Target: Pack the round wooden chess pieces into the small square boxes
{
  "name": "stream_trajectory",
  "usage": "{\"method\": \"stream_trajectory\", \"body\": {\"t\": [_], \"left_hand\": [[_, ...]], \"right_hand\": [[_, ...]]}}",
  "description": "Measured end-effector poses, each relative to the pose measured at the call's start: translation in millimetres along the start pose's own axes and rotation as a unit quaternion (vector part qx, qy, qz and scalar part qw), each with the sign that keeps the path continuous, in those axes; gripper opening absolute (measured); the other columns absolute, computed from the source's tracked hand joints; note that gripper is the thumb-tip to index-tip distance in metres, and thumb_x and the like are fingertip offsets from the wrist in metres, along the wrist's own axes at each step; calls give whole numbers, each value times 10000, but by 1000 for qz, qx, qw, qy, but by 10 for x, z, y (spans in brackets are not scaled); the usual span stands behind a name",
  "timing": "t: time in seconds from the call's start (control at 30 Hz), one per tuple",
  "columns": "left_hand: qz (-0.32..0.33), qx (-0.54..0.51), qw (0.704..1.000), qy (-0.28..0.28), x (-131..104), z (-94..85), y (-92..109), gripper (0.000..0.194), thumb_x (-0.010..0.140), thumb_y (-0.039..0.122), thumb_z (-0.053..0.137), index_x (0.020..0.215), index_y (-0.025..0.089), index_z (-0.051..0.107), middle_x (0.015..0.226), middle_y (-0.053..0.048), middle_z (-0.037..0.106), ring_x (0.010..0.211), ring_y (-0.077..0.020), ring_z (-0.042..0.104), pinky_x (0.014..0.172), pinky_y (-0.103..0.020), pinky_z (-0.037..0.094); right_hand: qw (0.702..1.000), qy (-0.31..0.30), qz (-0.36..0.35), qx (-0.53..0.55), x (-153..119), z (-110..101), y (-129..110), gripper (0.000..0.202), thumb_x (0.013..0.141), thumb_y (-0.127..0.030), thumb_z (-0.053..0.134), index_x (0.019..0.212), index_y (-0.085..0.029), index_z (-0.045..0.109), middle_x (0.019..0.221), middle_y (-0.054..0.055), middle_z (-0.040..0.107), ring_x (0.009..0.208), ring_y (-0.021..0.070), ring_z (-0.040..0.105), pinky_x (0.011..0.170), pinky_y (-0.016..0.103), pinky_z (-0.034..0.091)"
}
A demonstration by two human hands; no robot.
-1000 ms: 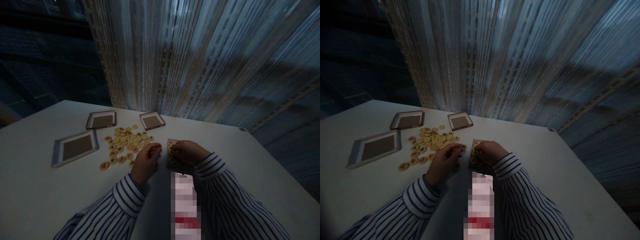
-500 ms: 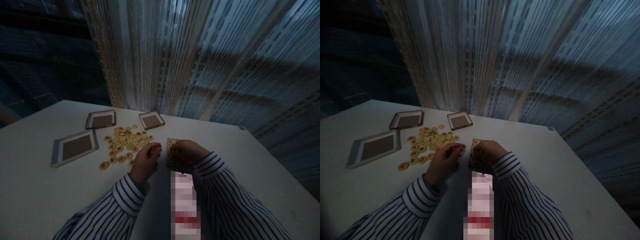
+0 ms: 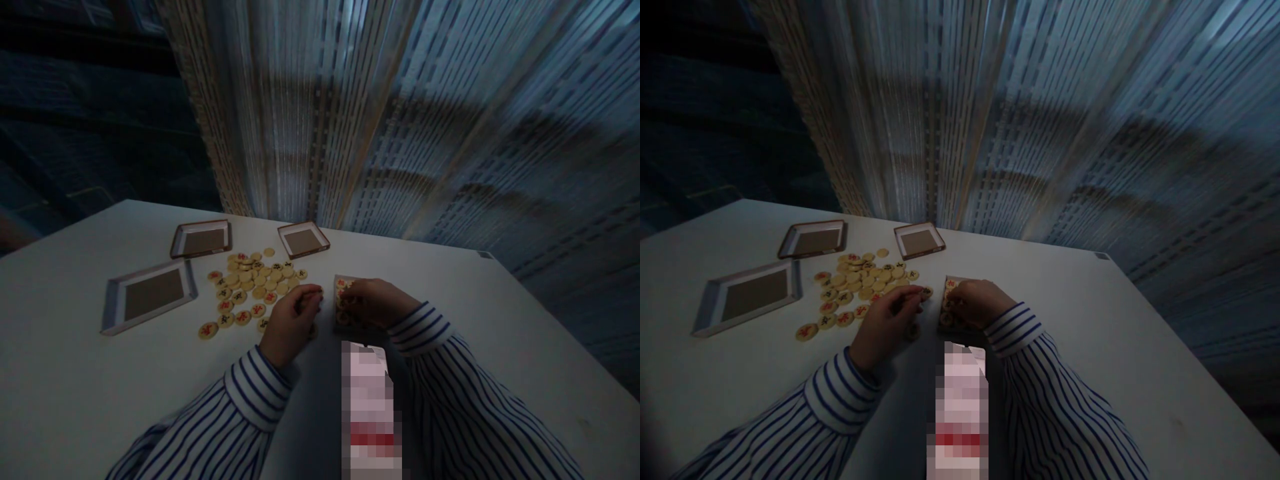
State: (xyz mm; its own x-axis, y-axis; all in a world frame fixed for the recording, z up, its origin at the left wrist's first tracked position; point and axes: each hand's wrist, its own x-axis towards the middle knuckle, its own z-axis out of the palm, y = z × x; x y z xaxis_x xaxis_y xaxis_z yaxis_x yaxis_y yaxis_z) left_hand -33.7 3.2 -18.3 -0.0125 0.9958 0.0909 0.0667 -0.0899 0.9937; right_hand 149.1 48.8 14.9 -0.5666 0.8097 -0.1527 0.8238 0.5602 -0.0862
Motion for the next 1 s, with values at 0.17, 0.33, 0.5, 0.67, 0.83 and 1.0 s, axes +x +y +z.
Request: {"method": "stream_trajectory", "body": {"t": [0.17,0.33,0.5,0.67,0.83,1.0], "left_hand": [[-5,10,1000,-2,-8,-2,6,257,718,340,547,878,149,608,768,-52,678,688,-159,624,623,-293,508],[-3,10,1000,-3,1,-2,-8,278,710,347,556,889,140,608,776,-57,674,691,-160,620,622,-290,504],[-1,9,1000,-8,1,-3,-13,287,716,352,554,898,136,609,768,-59,671,689,-161,619,618,-289,501],[-4,16,1000,-7,-1,1,-6,288,717,353,550,899,138,608,766,-49,665,680,-153,613,614,-278,496],[-8,24,1000,-11,-2,0,-11,284,729,351,540,908,142,608,766,-42,663,672,-145,609,608,-267,489],[-2,34,999,-9,-1,-2,1,277,727,342,543,902,138,610,755,-48,667,665,-148,610,613,-276,492]], "right_hand": [[1000,2,9,-6,1,17,-11,282,782,-261,500,1022,-241,647,1002,59,677,861,205,626,665,251,415],[1000,-8,13,-5,-1,-5,-30,275,790,-243,492,1013,-231,652,989,64,679,849,194,622,664,244,408],[1000,-10,9,-2,0,-13,-26,278,796,-260,490,1025,-235,646,997,63,676,857,193,620,660,242,403],[1000,-11,10,-1,-10,-26,-35,273,805,-275,485,1019,-235,648,973,60,682,840,193,623,641,240,400],[1000,-6,7,7,-10,-28,-43,269,803,-275,494,1018,-237,650,987,64,680,850,200,621,654,250,406],[1000,-8,8,3,-6,-27,-39,285,803,-265,491,1041,-234,644,1010,64,675,862,196,620,661,247,407]]}}
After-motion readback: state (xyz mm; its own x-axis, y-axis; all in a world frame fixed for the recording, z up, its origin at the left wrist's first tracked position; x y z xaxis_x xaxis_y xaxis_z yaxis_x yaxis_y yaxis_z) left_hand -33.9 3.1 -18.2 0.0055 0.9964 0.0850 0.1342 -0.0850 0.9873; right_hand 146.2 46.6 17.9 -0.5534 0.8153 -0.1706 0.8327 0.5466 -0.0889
